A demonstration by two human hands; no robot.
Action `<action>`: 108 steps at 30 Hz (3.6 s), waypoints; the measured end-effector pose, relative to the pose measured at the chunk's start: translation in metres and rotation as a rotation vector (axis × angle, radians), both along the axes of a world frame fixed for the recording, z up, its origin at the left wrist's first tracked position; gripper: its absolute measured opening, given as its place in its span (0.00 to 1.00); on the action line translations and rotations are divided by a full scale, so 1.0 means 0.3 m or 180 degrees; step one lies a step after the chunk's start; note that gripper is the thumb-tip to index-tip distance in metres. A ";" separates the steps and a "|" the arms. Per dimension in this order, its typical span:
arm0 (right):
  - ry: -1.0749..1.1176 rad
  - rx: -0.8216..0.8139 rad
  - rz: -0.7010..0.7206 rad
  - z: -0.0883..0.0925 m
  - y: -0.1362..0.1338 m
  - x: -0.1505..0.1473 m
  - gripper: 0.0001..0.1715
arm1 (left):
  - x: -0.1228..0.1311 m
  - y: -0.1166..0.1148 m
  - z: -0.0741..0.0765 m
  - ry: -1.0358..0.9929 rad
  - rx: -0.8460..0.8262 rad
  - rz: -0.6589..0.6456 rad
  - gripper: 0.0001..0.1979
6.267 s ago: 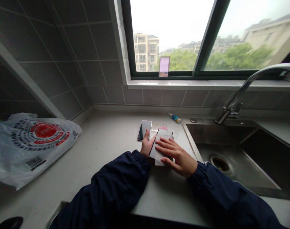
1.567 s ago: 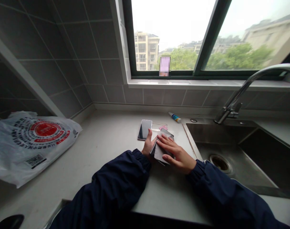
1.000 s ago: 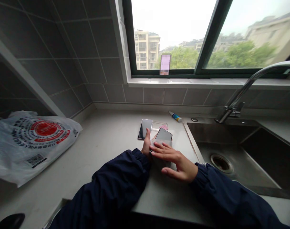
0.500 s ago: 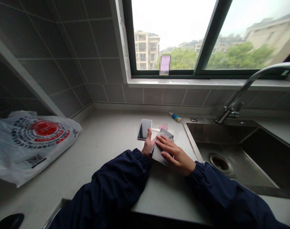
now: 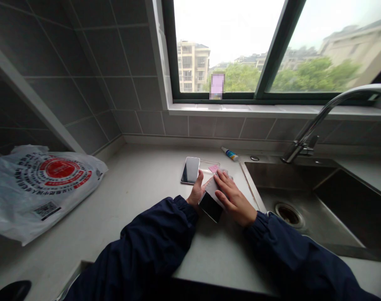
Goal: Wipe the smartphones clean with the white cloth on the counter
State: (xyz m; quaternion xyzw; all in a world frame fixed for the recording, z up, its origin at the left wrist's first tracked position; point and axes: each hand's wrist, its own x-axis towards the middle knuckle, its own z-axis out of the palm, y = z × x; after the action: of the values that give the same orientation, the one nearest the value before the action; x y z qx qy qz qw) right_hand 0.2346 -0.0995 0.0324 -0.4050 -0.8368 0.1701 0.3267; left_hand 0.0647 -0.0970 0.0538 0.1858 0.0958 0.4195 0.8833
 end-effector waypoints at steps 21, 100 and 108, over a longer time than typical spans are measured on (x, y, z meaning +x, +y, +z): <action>-0.0132 -0.0069 0.0899 0.047 -0.053 -0.017 0.38 | -0.012 0.023 -0.030 0.0087 -0.0240 0.0137 0.48; -0.0476 0.0177 0.1380 0.064 -0.081 -0.028 0.37 | -0.040 0.028 -0.040 0.0670 -0.0410 -0.0012 0.55; -0.0491 0.0262 0.0291 0.007 -0.021 -0.001 0.37 | 0.000 0.023 -0.033 0.0187 -0.0166 0.0111 0.44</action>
State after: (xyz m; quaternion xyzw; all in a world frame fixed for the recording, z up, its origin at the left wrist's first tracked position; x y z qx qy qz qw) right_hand 0.2342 -0.1059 0.0344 -0.3646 -0.8834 0.1187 0.2696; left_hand 0.0647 -0.0901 0.0438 0.1732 0.1359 0.4265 0.8773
